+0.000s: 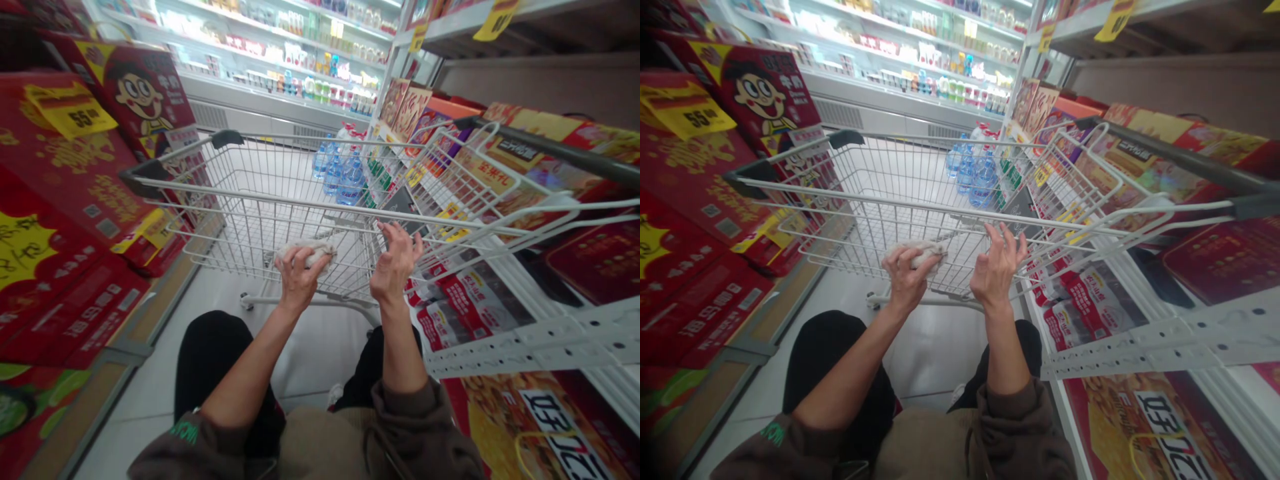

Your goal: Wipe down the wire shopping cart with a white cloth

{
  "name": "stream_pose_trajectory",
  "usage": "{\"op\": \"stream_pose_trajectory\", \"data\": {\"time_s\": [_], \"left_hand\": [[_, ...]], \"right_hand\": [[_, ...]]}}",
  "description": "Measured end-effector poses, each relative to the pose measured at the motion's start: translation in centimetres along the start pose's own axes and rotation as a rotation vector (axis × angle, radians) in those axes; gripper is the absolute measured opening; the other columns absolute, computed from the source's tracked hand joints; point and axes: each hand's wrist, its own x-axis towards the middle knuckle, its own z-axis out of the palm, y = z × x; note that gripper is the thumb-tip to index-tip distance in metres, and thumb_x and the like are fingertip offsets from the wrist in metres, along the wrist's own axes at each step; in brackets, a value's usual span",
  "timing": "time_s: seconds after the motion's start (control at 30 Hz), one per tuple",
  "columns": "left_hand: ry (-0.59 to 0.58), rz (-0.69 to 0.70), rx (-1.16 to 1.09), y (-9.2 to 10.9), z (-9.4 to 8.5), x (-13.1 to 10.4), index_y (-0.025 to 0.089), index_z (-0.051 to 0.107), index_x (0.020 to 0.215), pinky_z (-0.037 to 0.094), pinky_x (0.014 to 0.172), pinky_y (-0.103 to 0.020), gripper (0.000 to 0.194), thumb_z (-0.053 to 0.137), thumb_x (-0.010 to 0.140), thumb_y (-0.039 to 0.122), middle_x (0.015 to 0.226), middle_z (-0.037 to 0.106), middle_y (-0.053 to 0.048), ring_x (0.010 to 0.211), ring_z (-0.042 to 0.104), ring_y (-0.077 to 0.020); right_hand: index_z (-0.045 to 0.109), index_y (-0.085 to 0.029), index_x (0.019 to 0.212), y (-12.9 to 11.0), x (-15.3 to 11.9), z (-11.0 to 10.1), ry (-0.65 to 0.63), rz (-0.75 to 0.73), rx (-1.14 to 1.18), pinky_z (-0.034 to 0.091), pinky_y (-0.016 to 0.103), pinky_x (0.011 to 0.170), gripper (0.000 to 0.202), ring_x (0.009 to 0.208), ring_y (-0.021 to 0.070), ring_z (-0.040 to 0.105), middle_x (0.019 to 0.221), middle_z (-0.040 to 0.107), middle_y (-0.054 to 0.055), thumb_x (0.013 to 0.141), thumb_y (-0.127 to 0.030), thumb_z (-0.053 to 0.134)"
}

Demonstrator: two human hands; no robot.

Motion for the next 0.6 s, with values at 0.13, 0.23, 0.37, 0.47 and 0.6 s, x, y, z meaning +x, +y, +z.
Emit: {"op": "stream_pose_trajectory", "data": {"time_s": [0.13, 0.23, 0.37, 0.47, 0.6], "left_hand": [[-0.007, 0.006, -0.073, 1.4, 0.0, 2.7, 0.045, 0.073, 0.115, 0.033, 0.107, -0.047, 0.037, 0.063, 0.096, 0.016, 0.118, 0.057, -0.004, 0.124, 0.043, -0.0263], [-0.034, 0.057, -0.037, 2.0, 0.7, 2.3, 0.044, 0.073, 0.112, 0.033, 0.107, -0.048, 0.03, 0.067, 0.095, 0.021, 0.115, 0.059, -0.004, 0.122, 0.045, -0.0262], [-0.147, 0.024, -0.016, 1.8, 0.6, -0.7, 0.039, 0.073, 0.116, 0.032, 0.104, -0.051, 0.044, 0.064, 0.087, 0.006, 0.117, 0.061, -0.008, 0.121, 0.046, -0.0293], [-0.233, 0.006, -0.015, 1.5, -0.2, -1.5, 0.037, 0.07, 0.124, 0.034, 0.104, -0.052, 0.059, 0.062, 0.079, 0.001, 0.123, 0.058, -0.009, 0.125, 0.044, -0.0318], [-0.209, 0.028, -0.046, 1.5, -0.8, -1.1, 0.037, 0.067, 0.131, 0.039, 0.108, -0.051, 0.071, 0.057, 0.074, -0.004, 0.126, 0.052, -0.01, 0.127, 0.043, -0.0316]], "right_hand": [[0.049, -0.023, 0.142, -0.3, 0.0, -0.2, -0.007, 0.005, -0.009, 0.022, 0.063, 0.124, 0.057, 0.138, 0.0269, 0.058, 0.129, 0.072, 0.01, 0.105, -0.043, 0.011], [0.049, -0.023, 0.143, -0.4, -0.1, -0.5, -0.025, 0.001, -0.001, 0.022, 0.062, 0.124, 0.059, 0.14, 0.027, 0.056, 0.131, 0.071, 0.01, 0.106, -0.046, 0.01], [0.048, -0.022, 0.143, -0.4, -0.2, -0.8, -0.052, -0.007, 0.01, 0.021, 0.059, 0.125, 0.061, 0.141, 0.0271, 0.055, 0.133, 0.071, 0.009, 0.106, -0.05, 0.009], [0.049, -0.022, 0.143, -0.5, -0.1, -0.8, -0.05, -0.008, -0.002, 0.021, 0.058, 0.125, 0.059, 0.141, 0.0268, 0.056, 0.133, 0.071, 0.009, 0.106, -0.048, 0.01], [0.047, -0.021, 0.146, -0.4, -0.2, -0.9, -0.08, -0.033, -0.05, 0.022, 0.058, 0.126, 0.055, 0.145, 0.0265, 0.052, 0.137, 0.07, 0.01, 0.106, -0.042, 0.016]]}}
